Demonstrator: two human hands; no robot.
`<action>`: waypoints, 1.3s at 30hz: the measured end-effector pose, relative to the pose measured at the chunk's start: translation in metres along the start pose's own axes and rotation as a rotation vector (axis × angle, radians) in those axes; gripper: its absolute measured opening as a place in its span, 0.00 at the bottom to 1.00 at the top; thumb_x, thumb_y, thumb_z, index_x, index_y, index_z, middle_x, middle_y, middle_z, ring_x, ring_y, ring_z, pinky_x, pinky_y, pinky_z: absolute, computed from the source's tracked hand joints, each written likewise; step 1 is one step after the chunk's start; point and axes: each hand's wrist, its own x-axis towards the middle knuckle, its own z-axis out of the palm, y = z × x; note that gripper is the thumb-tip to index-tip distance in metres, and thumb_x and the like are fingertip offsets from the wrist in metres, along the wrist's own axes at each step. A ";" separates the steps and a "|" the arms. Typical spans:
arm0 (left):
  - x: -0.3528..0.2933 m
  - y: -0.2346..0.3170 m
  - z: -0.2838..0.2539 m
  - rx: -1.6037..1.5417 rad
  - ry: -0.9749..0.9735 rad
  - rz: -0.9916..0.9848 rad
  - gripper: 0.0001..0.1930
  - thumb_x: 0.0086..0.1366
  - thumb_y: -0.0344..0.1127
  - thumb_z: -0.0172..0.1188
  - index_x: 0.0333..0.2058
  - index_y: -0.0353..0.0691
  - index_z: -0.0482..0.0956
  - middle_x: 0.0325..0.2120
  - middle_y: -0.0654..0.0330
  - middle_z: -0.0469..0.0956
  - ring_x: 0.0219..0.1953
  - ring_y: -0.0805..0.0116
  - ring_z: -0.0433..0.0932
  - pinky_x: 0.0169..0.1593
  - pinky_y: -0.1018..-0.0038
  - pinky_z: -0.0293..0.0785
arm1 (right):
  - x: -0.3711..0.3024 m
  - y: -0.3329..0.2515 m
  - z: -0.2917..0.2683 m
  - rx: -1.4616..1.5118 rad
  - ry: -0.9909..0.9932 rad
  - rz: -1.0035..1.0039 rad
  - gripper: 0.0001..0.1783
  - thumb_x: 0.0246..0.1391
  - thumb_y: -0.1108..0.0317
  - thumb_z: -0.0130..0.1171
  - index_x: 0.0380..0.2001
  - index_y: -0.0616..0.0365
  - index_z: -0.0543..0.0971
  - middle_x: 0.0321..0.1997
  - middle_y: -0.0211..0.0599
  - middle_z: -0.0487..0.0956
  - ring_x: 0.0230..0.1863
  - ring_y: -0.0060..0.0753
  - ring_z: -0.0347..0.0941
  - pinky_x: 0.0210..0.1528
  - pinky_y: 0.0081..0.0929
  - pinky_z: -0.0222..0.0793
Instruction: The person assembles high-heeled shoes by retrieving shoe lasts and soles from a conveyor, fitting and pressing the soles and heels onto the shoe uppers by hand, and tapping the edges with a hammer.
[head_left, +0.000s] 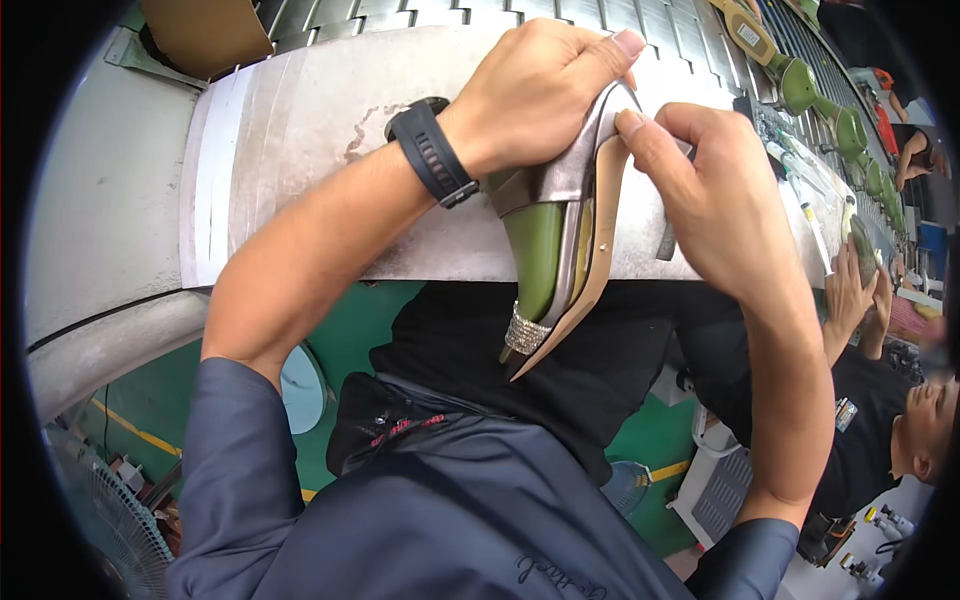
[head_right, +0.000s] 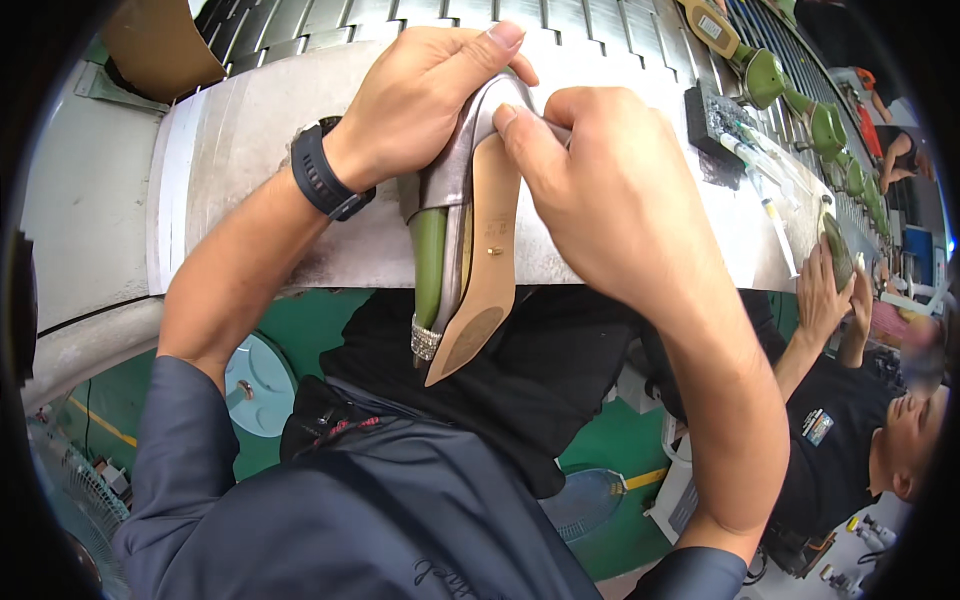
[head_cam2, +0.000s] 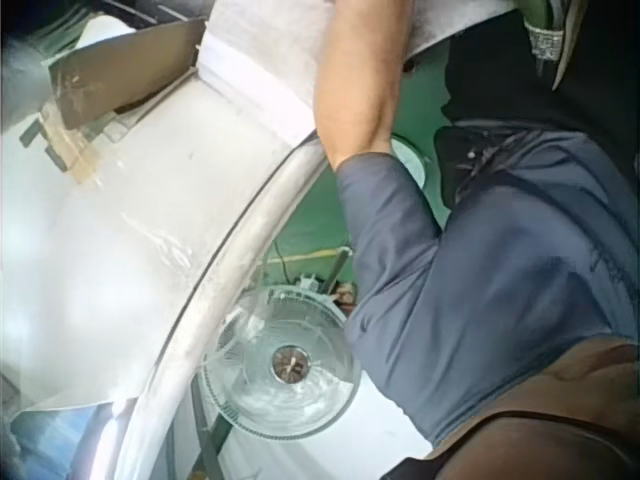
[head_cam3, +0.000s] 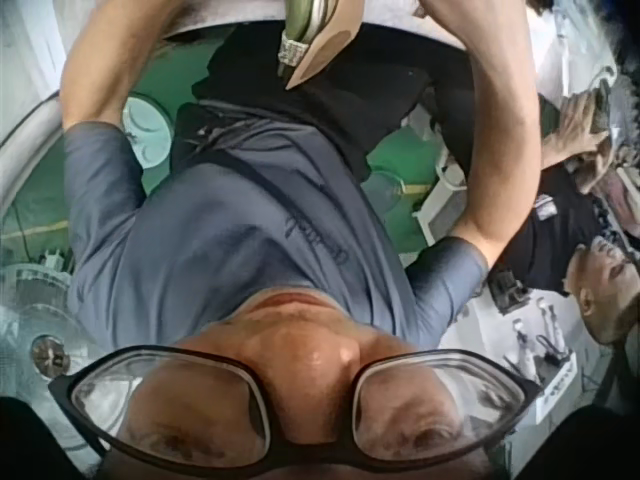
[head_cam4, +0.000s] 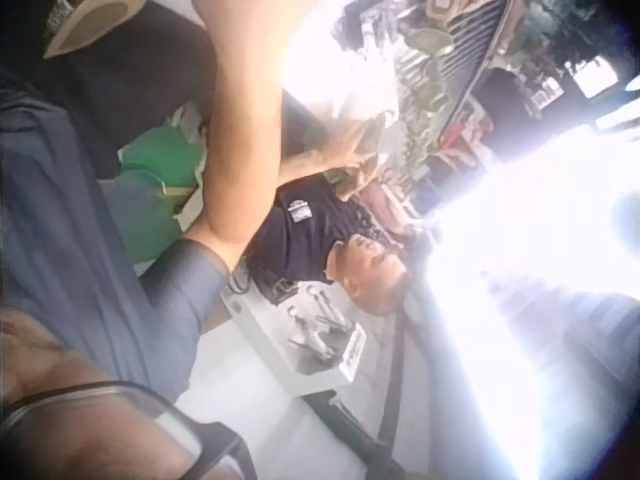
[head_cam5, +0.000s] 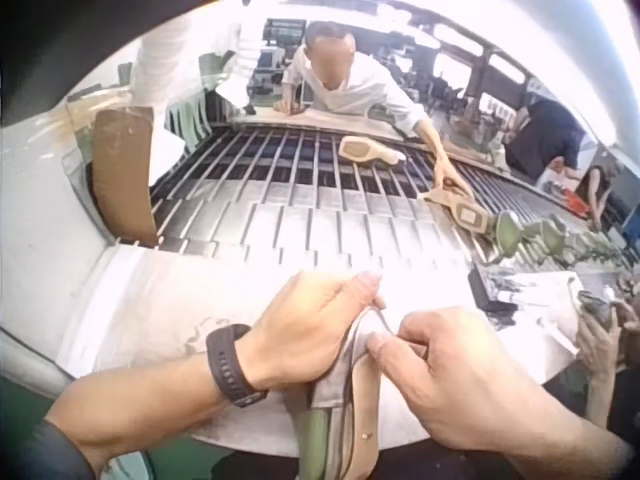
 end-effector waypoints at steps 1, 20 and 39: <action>0.001 0.000 -0.002 0.006 -0.015 -0.065 0.27 0.80 0.52 0.52 0.39 0.31 0.88 0.30 0.62 0.83 0.33 0.77 0.77 0.42 0.78 0.74 | 0.006 0.002 0.000 -0.002 -0.010 -0.018 0.28 0.65 0.55 0.60 0.20 0.72 0.76 0.14 0.57 0.69 0.17 0.49 0.69 0.27 0.44 0.66; -0.009 0.016 -0.010 -0.405 -0.113 -0.227 0.14 0.74 0.39 0.64 0.42 0.31 0.85 0.31 0.64 0.85 0.33 0.79 0.79 0.38 0.78 0.77 | -0.004 0.027 0.050 0.807 -0.027 0.060 0.23 0.59 0.62 0.73 0.51 0.66 0.82 0.37 0.33 0.86 0.36 0.20 0.80 0.40 0.22 0.77; -0.006 0.004 -0.007 -0.147 0.002 -0.047 0.12 0.72 0.37 0.67 0.42 0.32 0.87 0.32 0.67 0.83 0.35 0.82 0.77 0.41 0.81 0.75 | -0.029 0.014 0.073 0.839 0.107 0.078 0.22 0.65 0.62 0.69 0.50 0.73 0.81 0.43 0.40 0.87 0.41 0.21 0.82 0.46 0.22 0.79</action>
